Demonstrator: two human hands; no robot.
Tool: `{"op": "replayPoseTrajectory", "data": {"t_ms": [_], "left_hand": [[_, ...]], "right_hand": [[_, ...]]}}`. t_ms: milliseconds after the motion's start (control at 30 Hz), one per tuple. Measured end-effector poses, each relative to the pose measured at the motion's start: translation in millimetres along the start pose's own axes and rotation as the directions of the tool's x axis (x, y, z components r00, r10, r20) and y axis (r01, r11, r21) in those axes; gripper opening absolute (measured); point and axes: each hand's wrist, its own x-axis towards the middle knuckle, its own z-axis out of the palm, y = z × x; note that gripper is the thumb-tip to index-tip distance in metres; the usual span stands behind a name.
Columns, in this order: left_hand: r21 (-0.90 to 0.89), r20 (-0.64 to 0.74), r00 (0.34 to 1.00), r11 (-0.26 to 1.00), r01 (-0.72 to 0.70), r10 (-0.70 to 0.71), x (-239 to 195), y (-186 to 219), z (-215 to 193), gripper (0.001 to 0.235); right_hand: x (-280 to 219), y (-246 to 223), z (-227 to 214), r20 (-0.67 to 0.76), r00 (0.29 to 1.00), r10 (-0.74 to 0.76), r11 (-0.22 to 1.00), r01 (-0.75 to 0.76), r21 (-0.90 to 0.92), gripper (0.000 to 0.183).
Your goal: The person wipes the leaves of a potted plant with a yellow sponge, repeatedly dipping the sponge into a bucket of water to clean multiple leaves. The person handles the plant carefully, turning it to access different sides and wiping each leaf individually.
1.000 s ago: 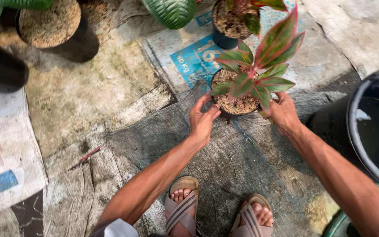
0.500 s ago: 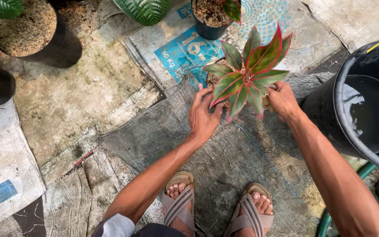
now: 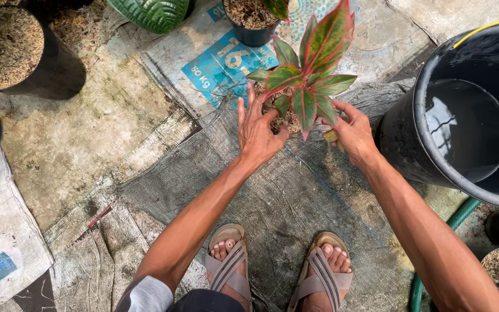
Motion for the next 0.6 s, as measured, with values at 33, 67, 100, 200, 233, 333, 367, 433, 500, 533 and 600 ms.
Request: {"op": "replayPoseTrajectory", "data": {"t_ms": [33,67,100,200,233,333,367,433,500,533,600], "left_hand": [[0.011,-0.01,1.0,1.0,-0.017,0.017,0.5,-2.7,2.3,0.021],[0.028,-0.01,1.0,0.999,-0.017,0.018,2.2,-6.0,5.0,0.021],[0.045,-0.01,1.0,0.999,-0.018,0.018,4.0,-9.4,7.9,0.021],[0.05,0.012,1.0,0.998,-0.024,0.023,5.6,-18.0,14.8,0.02],[0.045,0.023,0.999,0.999,-0.025,0.024,5.8,-20.4,16.3,0.02],[0.08,-0.018,0.998,0.995,-0.058,0.059,7.1,-22.7,24.8,0.013],[0.062,-0.043,0.996,0.996,-0.071,0.073,6.2,-24.3,25.5,0.019],[0.025,-0.093,0.99,0.995,-0.101,0.103,5.5,-26.2,27.1,0.032],[0.099,-0.06,0.996,0.993,-0.061,0.067,8.7,-29.7,25.6,0.025],[0.136,-0.046,0.998,0.99,-0.043,0.05,9.8,-31.3,24.1,0.021],[0.018,-0.104,0.994,1.0,-0.02,0.022,7.5,-33.2,20.1,0.03]], "right_hand": [[0.1,0.7,0.8,-0.01,1.0,-0.005,1.0,0.005,-0.014,0.051],[0.7,0.3,0.8,-0.019,1.0,-0.013,1.0,0.012,-0.029,0.052],[-0.3,0.0,0.5,-0.025,1.0,-0.01,0.999,0.009,-0.047,0.052],[-4.6,-0.3,2.1,-0.028,1.0,-0.011,0.997,0.008,-0.077,0.052],[-4.8,-0.1,3.3,-0.019,1.0,-0.014,0.997,0.013,-0.072,0.053],[-6.2,0.6,3.7,-0.012,1.0,-0.01,0.998,0.009,-0.066,0.054],[-6.6,0.5,4.3,-0.012,1.0,-0.005,0.998,0.004,-0.064,0.054],[-7.2,-0.4,5.0,-0.011,1.0,0.001,0.998,-0.002,-0.066,0.053],[-8.9,-1.2,4.8,-0.013,1.0,0.001,0.998,-0.002,-0.067,0.053],[-9.2,-1.6,4.7,-0.015,1.0,-0.003,0.998,0.002,-0.067,0.054],[-9.9,-1.7,4.5,-0.017,1.0,-0.005,0.999,0.005,-0.052,0.054]]}}
